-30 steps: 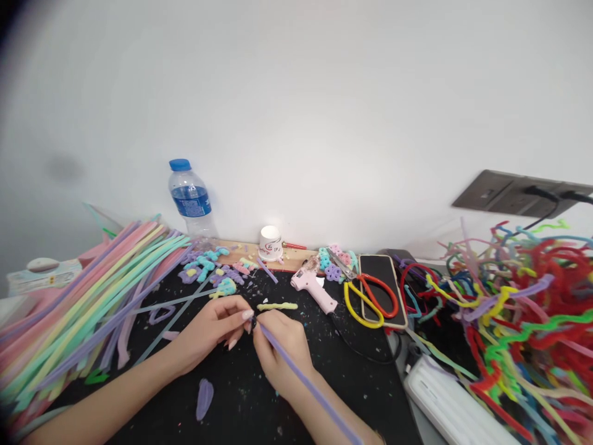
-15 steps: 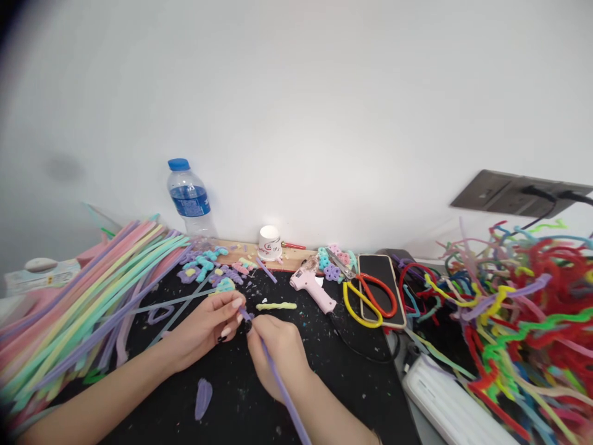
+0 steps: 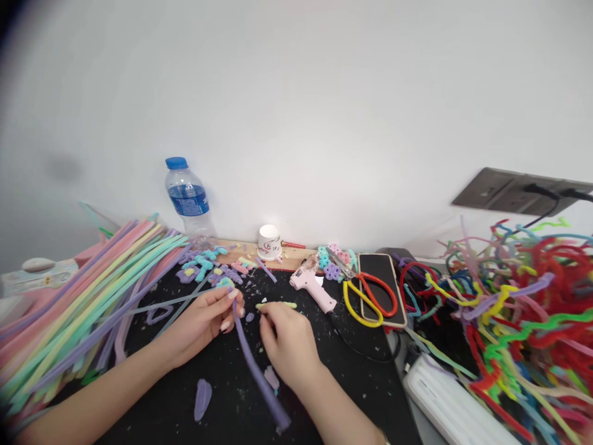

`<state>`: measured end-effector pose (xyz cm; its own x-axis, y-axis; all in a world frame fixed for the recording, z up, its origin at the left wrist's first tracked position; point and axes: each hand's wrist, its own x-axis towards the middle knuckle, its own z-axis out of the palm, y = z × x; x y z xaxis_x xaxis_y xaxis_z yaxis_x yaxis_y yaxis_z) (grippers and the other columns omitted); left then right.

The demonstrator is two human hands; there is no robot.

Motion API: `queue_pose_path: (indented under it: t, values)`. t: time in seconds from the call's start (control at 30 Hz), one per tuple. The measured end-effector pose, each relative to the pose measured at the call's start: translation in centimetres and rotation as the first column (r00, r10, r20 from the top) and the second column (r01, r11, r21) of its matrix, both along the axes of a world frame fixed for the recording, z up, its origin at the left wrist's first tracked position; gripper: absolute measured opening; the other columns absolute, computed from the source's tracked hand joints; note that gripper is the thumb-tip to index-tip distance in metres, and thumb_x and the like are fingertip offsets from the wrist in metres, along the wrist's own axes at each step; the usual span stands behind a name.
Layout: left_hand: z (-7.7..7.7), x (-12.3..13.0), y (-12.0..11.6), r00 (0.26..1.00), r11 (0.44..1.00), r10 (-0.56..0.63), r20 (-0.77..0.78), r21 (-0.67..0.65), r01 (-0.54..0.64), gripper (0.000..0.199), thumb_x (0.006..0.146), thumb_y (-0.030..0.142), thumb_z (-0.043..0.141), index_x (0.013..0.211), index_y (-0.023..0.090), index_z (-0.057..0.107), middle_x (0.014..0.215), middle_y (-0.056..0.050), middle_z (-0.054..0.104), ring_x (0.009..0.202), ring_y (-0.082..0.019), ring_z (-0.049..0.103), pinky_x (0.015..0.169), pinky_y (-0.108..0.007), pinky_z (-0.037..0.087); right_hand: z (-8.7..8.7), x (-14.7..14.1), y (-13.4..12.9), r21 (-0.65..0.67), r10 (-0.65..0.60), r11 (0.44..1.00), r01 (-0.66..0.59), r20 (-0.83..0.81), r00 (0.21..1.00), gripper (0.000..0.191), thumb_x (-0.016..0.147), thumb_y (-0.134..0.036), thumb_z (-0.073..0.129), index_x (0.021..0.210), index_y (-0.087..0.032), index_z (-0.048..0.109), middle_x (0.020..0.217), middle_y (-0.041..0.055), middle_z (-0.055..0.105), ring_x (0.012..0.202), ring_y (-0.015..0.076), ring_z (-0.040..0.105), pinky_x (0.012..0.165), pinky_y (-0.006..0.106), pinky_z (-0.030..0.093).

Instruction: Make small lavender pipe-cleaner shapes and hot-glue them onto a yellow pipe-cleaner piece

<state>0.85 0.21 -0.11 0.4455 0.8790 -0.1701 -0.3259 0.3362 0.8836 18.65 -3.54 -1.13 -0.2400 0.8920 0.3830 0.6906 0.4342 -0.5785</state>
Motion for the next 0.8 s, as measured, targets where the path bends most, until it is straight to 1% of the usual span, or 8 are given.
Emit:
queue_pose_path:
  t: [0.07, 0.17, 0.27, 0.33, 0.4, 0.53, 0.67, 0.8]
  values:
    - [0.1, -0.1, 0.0, 1.000, 0.999, -0.018, -0.009, -0.037, 0.018, 0.020, 0.085, 0.034, 0.054, 0.081, 0.015, 0.057, 0.065, 0.002, 0.054, 0.041, -0.002, 0.035, 0.042, -0.016, 0.027, 0.3, 0.7, 0.5, 0.054, -0.103, 0.993, 0.101, 0.025, 0.994, 0.018, 0.085, -0.013, 0.043, 0.095, -0.018, 0.056, 0.082, 0.0048, 0.061, 0.077, 0.0174, 0.057, 0.070, 0.028, 0.044]
    - [0.1, -0.3, -0.2, 0.995, 0.992, -0.098, -0.016, -0.075, 0.096, 0.021, 0.087, 0.039, 0.048, 0.082, 0.018, 0.050, 0.060, 0.004, 0.053, 0.035, -0.002, 0.029, 0.037, -0.015, 0.022, 0.6, 2.0, 1.3, 0.174, -0.278, 0.951, 0.257, 0.112, 0.954, 0.025, 0.081, -0.013, 0.046, 0.105, -0.017, 0.054, 0.103, 0.0099, 0.059, 0.097, 0.0236, 0.051, 0.084, 0.037, 0.041]
    - [0.1, -0.4, -0.3, 0.985, 0.981, -0.174, -0.021, -0.091, 0.171, 0.023, 0.089, 0.041, 0.044, 0.084, 0.020, 0.049, 0.051, 0.007, 0.045, 0.034, -0.002, 0.021, 0.036, -0.015, 0.019, 0.6, 3.4, 1.9, 0.178, -0.532, 0.847, 0.501, 0.282, 0.798, 0.040, 0.075, -0.017, 0.053, 0.115, -0.017, 0.050, 0.117, 0.0141, 0.052, 0.102, 0.0324, 0.047, 0.080, 0.046, 0.041]
    - [0.2, -0.4, -0.3, 0.979, 0.975, -0.203, -0.032, -0.099, 0.199, 0.025, 0.089, 0.041, 0.044, 0.084, 0.018, 0.052, 0.051, 0.008, 0.039, 0.037, -0.002, 0.017, 0.038, -0.015, 0.019, 0.3, 4.3, 2.2, 0.120, -0.594, 0.792, 0.598, 0.373, 0.713, 0.044, 0.077, -0.021, 0.053, 0.121, -0.016, 0.047, 0.117, 0.0164, 0.051, 0.100, 0.0349, 0.049, 0.075, 0.047, 0.042]
    - [0.3, -0.5, -0.3, 0.973, 0.970, -0.225, -0.050, -0.101, 0.219, 0.026, 0.089, 0.040, 0.045, 0.083, 0.016, 0.054, 0.054, 0.007, 0.038, 0.040, -0.002, 0.016, 0.040, -0.015, 0.020, -0.1, 5.0, 2.5, 0.064, -0.578, 0.789, 0.612, 0.416, 0.702, 0.045, 0.080, -0.024, 0.050, 0.124, -0.013, 0.044, 0.112, 0.0172, 0.054, 0.099, 0.0343, 0.051, 0.074, 0.046, 0.043]
    - [0.5, -0.6, -0.2, 0.963, 0.963, -0.259, -0.071, -0.088, 0.253, 0.026, 0.088, 0.037, 0.048, 0.084, 0.013, 0.056, 0.059, 0.006, 0.037, 0.044, -0.003, 0.018, 0.043, -0.016, 0.021, -0.8, 5.7, 3.0, 0.014, -0.502, 0.842, 0.540, 0.389, 0.772, 0.040, 0.087, -0.024, 0.041, 0.124, -0.011, 0.043, 0.112, 0.0173, 0.056, 0.101, 0.0323, 0.051, 0.077, 0.046, 0.042]
    - [0.5, -0.6, -0.3, 0.958, 0.958, -0.276, -0.082, -0.100, 0.267, 0.026, 0.087, 0.039, 0.048, 0.082, 0.014, 0.054, 0.061, 0.005, 0.040, 0.044, -0.003, 0.018, 0.042, -0.017, 0.017, -0.7, 5.8, 3.2, 0.036, -0.472, 0.880, 0.473, 0.169, 0.865, 0.035, 0.089, -0.022, 0.034, 0.117, -0.010, 0.049, 0.105, 0.0168, 0.059, 0.094, 0.0273, 0.055, 0.076, 0.039, 0.044]
    - [0.2, -0.6, -0.3, 0.955, 0.956, -0.282, -0.093, -0.104, 0.272, 0.024, 0.088, 0.040, 0.045, 0.082, 0.017, 0.050, 0.058, 0.004, 0.044, 0.041, -0.003, 0.019, 0.041, -0.018, 0.017, 0.3, 5.6, 2.9, -0.036, -0.448, 0.894, 0.447, -0.058, 0.892, 0.026, 0.085, -0.031, 0.044, 0.094, -0.013, 0.059, 0.078, 0.0085, 0.063, 0.069, 0.0210, 0.056, 0.062, 0.031, 0.044]
